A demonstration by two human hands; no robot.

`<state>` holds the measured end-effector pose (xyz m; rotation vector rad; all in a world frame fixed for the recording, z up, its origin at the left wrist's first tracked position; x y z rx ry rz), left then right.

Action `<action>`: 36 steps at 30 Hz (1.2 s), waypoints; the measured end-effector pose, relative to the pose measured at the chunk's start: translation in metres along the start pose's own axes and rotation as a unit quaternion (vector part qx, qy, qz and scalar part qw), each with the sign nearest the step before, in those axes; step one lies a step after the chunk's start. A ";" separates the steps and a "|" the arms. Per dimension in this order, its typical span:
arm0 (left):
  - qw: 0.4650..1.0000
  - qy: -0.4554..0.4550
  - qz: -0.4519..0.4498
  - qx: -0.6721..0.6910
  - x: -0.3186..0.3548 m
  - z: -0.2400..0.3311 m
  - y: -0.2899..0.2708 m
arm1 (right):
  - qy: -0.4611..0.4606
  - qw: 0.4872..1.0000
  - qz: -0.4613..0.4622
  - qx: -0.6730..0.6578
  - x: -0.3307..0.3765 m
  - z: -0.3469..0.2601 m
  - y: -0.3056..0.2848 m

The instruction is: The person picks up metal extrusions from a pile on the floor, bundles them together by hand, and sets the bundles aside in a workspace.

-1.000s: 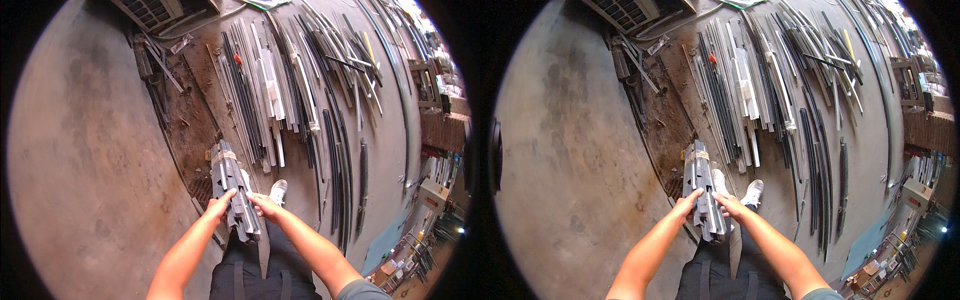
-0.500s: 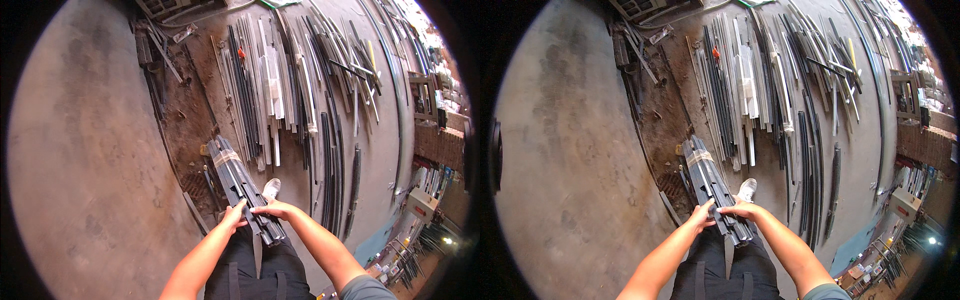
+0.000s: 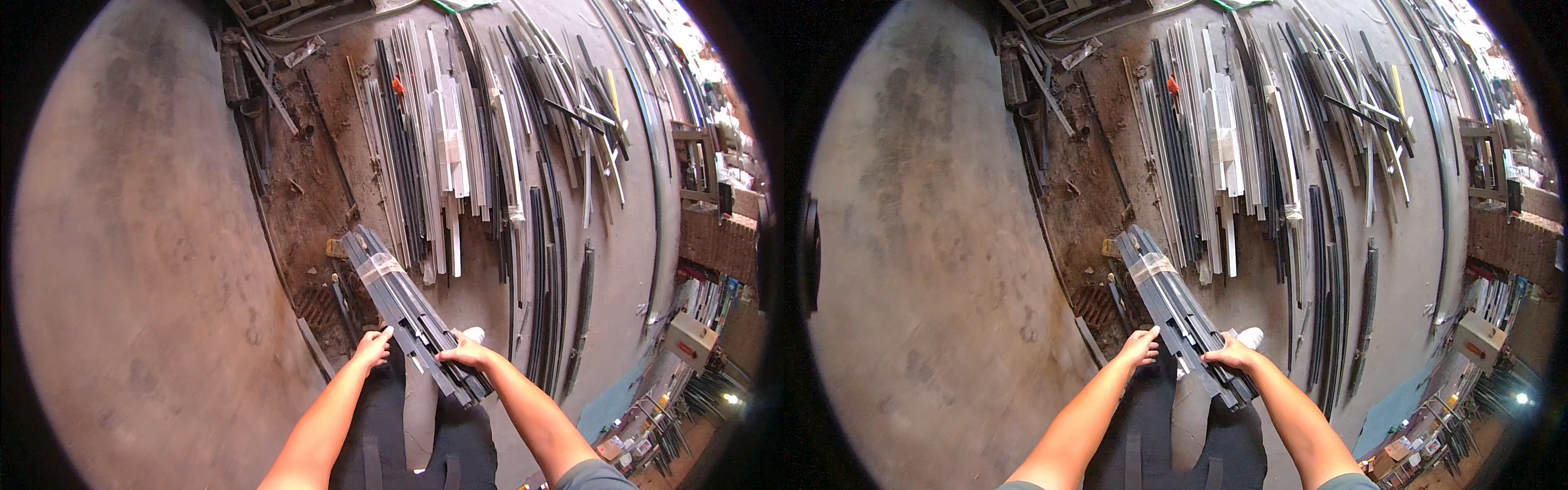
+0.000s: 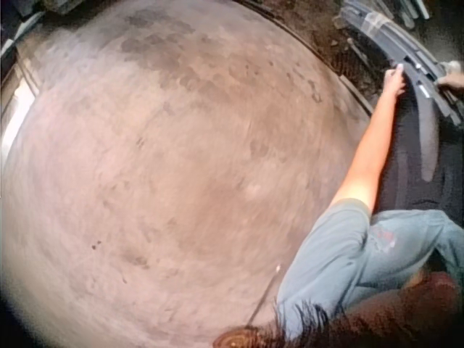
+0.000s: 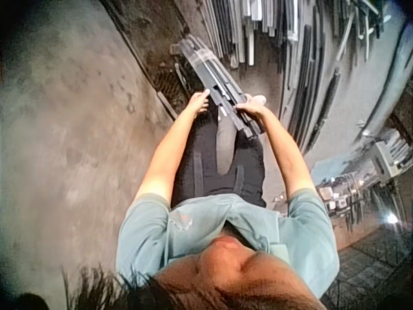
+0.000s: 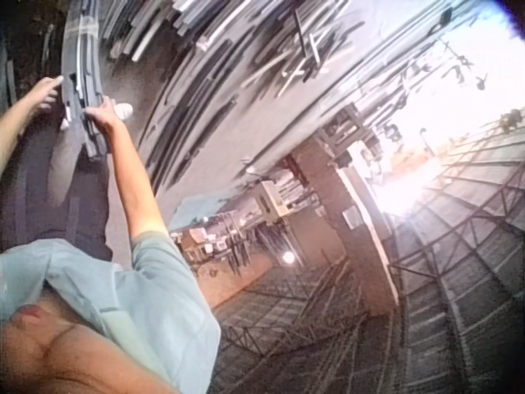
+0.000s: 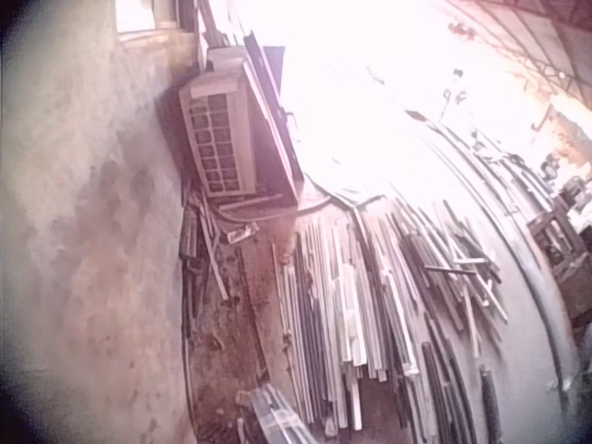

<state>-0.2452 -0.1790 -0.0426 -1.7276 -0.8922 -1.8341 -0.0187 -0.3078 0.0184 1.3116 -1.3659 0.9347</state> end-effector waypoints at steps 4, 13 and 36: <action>1.000 -0.004 0.016 0.025 -0.042 -0.001 -0.006 | -0.007 1.000 -0.015 -0.010 -0.011 0.027 -0.005; 0.966 0.090 -0.056 0.234 -0.186 0.004 0.039 | -0.092 0.995 -0.047 -0.011 -0.072 0.119 -0.016; 0.939 0.262 -0.069 0.214 -0.165 0.003 0.095 | -0.316 0.941 0.105 0.067 -0.077 0.223 -0.079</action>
Point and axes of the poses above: each hand's wrist, its own x-axis away from the middle knuckle, its own y-axis out of the palm, z = x × y, the point moved 9 cm from there along -x, towards the middle knuckle, and after that the axes turned 2 degrees about -z, right-handed, at the moved point
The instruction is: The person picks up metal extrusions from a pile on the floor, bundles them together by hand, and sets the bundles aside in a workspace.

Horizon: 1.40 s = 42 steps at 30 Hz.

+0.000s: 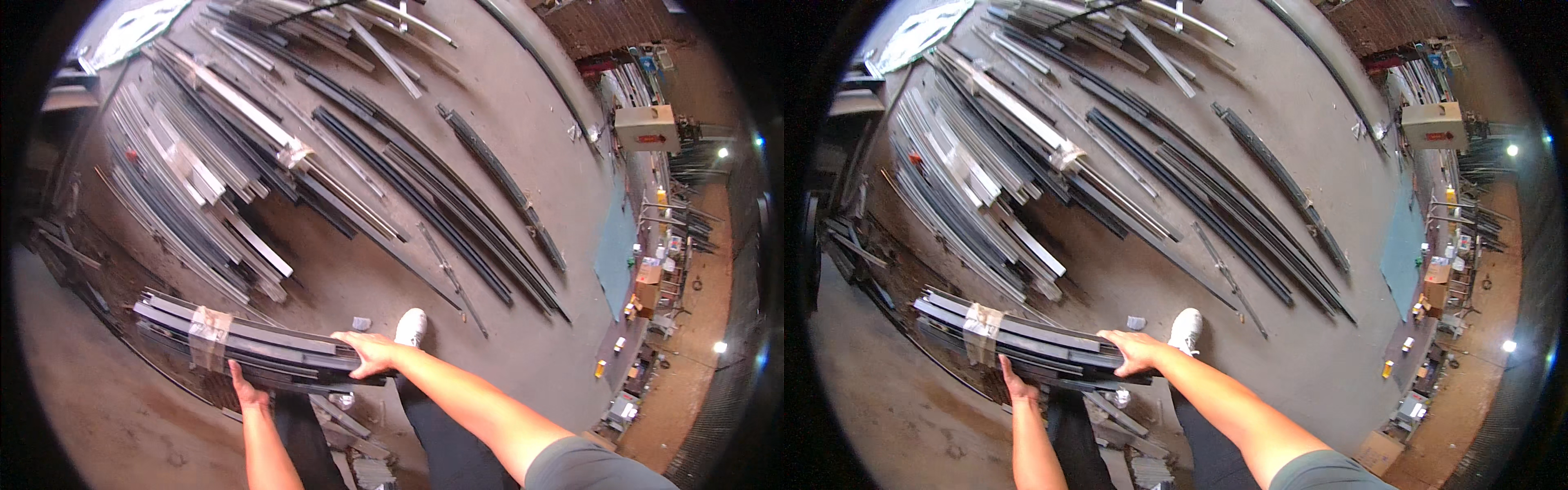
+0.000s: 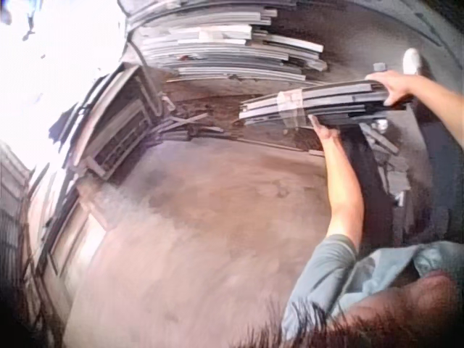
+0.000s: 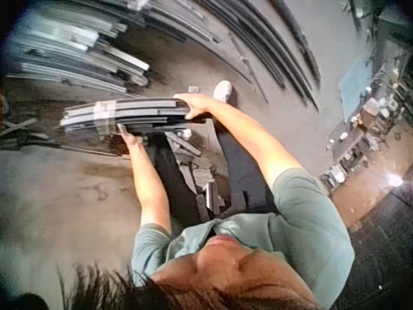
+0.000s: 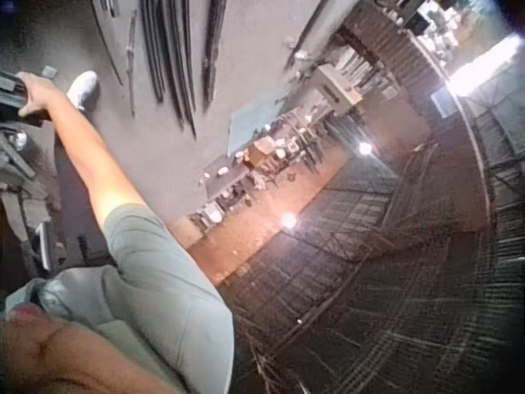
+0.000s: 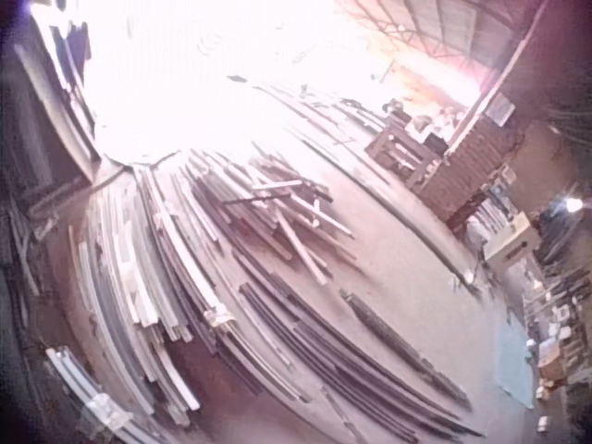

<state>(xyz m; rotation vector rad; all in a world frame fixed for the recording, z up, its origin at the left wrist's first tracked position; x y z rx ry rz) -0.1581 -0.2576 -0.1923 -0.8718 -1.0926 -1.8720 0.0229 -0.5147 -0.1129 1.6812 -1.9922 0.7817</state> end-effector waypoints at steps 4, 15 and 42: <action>0.999 -0.036 -0.023 0.004 0.025 -0.003 0.051 | -0.011 0.999 0.042 0.003 0.048 -0.011 -0.036; 0.989 -0.092 -0.116 -0.021 0.034 -0.102 0.186 | 0.083 0.971 0.224 0.009 0.181 0.018 -0.123; 0.931 -0.159 -0.239 -0.227 0.184 -0.342 0.421 | 0.283 0.817 0.489 0.117 0.360 0.059 -0.170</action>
Point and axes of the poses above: each hand's wrist, its own x-axis away from the middle knuckle, its own y-axis out of the palm, z = x × y, the point moved 9 cm from there along -x, towards the middle knuckle, and after that the axes turned 2 degrees about -z, right-handed, at the moved point
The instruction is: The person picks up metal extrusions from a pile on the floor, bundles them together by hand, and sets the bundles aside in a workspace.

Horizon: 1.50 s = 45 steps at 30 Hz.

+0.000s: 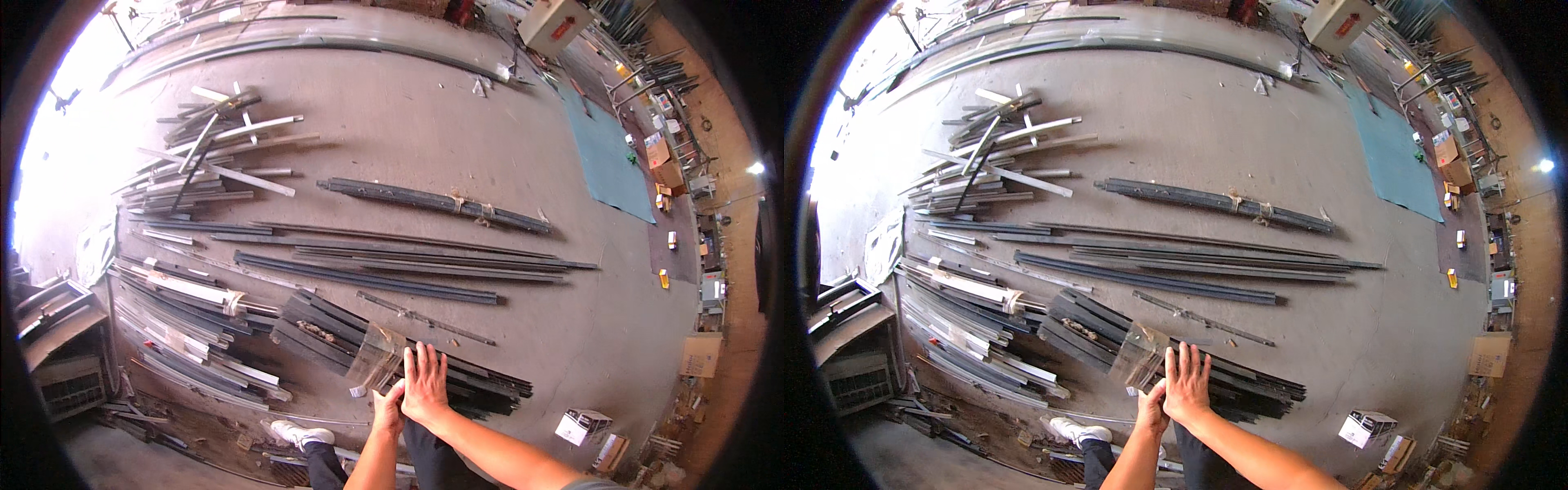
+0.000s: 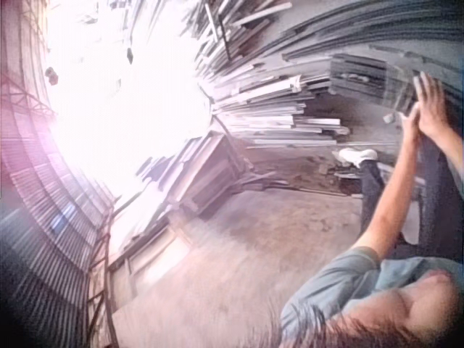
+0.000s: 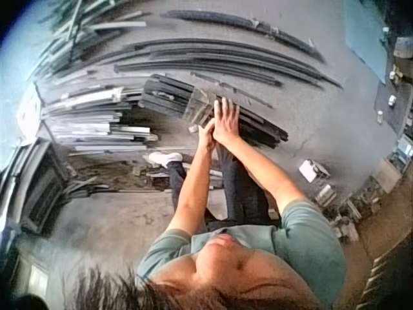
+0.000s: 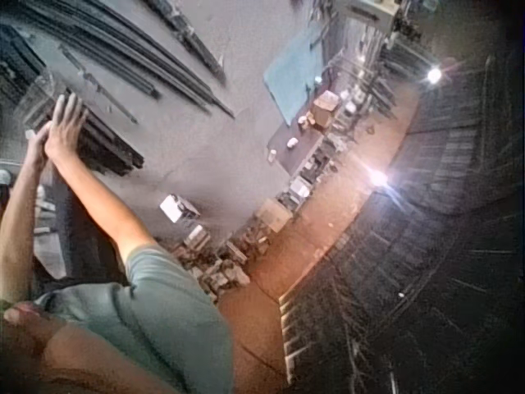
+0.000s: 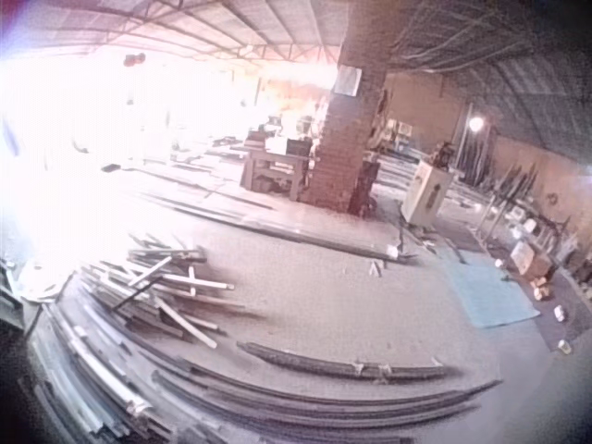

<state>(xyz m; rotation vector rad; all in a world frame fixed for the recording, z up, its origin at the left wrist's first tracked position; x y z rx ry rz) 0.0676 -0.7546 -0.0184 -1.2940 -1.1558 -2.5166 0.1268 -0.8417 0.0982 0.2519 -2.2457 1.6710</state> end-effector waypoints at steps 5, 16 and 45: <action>1.000 0.015 0.005 -0.015 0.009 -0.005 0.052 | 0.034 0.998 -0.053 -0.011 -0.007 0.036 -0.042; 0.995 0.017 -0.008 -0.101 -0.003 0.014 0.106 | -0.029 0.996 -0.050 -0.071 -0.037 0.076 -0.076; 0.827 -0.159 0.243 -0.481 0.192 0.129 -0.328 | -0.022 0.992 -0.034 0.120 -0.354 0.274 -0.156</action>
Point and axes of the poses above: each hand's wrist, its own x-axis away from the middle knuckle, its own y-axis out of the palm, z = x × y, the point moved 9 cm from there along -x, towards the middle knuckle, and after that the axes turned 2 degrees about -z, right-handed, at the moved point
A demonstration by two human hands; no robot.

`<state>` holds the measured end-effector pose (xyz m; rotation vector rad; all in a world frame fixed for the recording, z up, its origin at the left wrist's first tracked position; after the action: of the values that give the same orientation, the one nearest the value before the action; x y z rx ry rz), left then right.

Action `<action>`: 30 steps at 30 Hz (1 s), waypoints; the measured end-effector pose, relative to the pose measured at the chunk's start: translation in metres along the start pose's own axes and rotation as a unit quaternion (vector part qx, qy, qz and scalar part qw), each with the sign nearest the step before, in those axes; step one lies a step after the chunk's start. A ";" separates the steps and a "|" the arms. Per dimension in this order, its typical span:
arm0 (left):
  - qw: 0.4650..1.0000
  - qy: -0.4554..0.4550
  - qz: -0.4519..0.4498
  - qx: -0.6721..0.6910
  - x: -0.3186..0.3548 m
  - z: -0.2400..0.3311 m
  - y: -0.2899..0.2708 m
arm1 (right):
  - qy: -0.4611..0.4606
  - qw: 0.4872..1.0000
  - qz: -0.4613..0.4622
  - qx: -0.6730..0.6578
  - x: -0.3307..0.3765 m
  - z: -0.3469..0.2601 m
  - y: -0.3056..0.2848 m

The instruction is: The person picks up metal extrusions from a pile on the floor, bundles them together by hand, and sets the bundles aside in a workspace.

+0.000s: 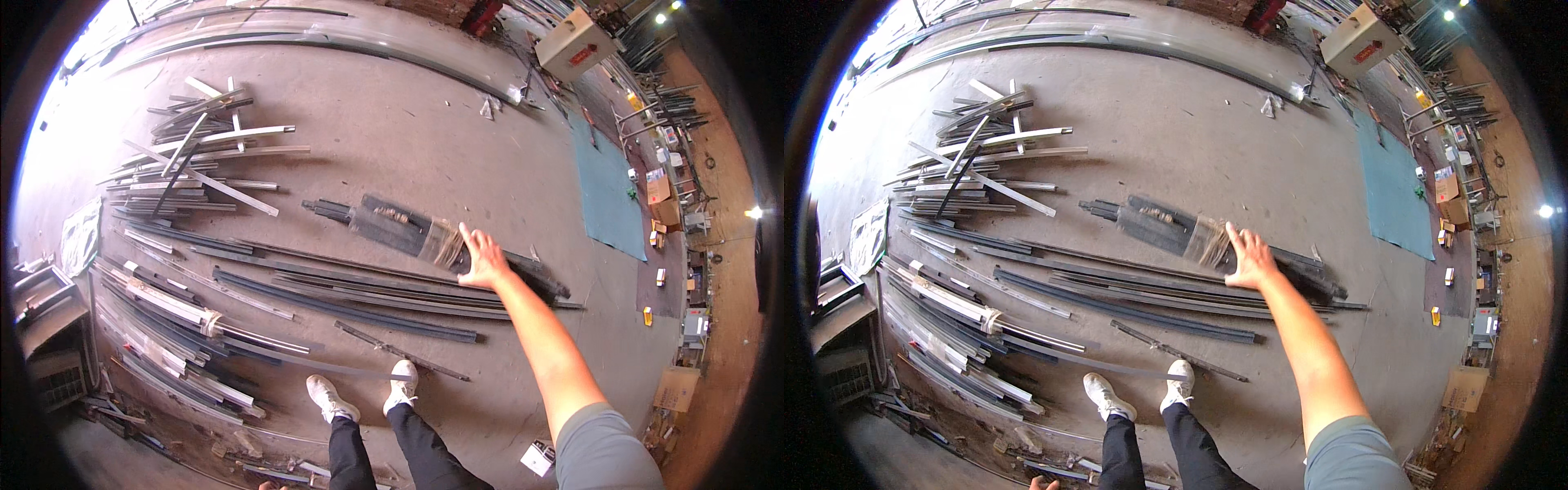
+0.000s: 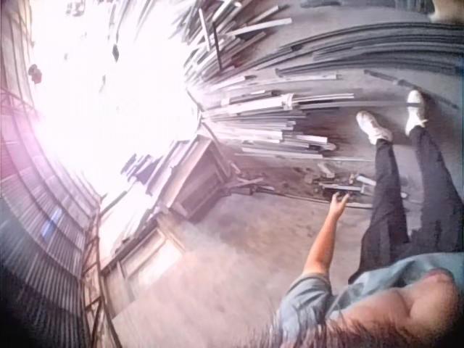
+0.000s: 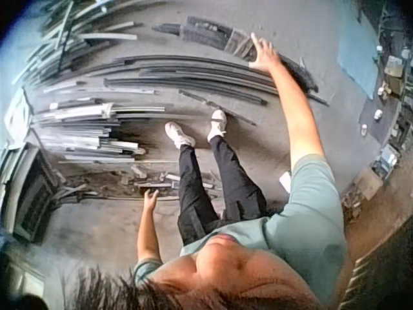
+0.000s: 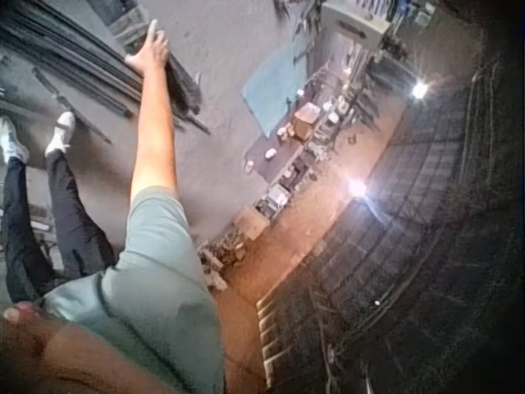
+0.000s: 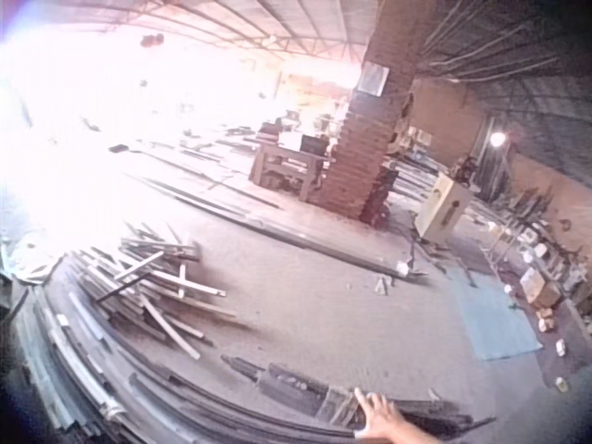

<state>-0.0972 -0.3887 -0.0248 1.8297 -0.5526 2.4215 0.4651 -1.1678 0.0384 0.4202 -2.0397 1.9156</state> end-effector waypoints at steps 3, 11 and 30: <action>0.999 0.008 -0.007 0.043 0.031 -0.039 0.015 | -0.033 0.999 0.023 0.019 -0.046 0.032 -0.039; 0.998 0.005 -0.040 -0.042 0.067 0.014 0.091 | -0.053 0.991 0.052 0.115 -0.126 0.093 -0.066; 0.994 0.101 -0.039 -0.033 0.062 0.084 0.108 | 0.023 0.868 -0.466 -0.172 0.391 -0.047 0.285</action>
<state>-0.0659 -0.5267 0.0266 1.5276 -0.5253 2.4659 -0.0076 -1.1040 -0.0538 1.0142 -1.6076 0.9447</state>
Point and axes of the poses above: each hand's wrist, its own x-axis away from the middle knuckle, its own y-axis out of the palm, z = x × y, the point moved 9 cm from there along -x, towards the middle knuckle, and after that the axes turned 2 degrees about -z, right-handed, at the moved point
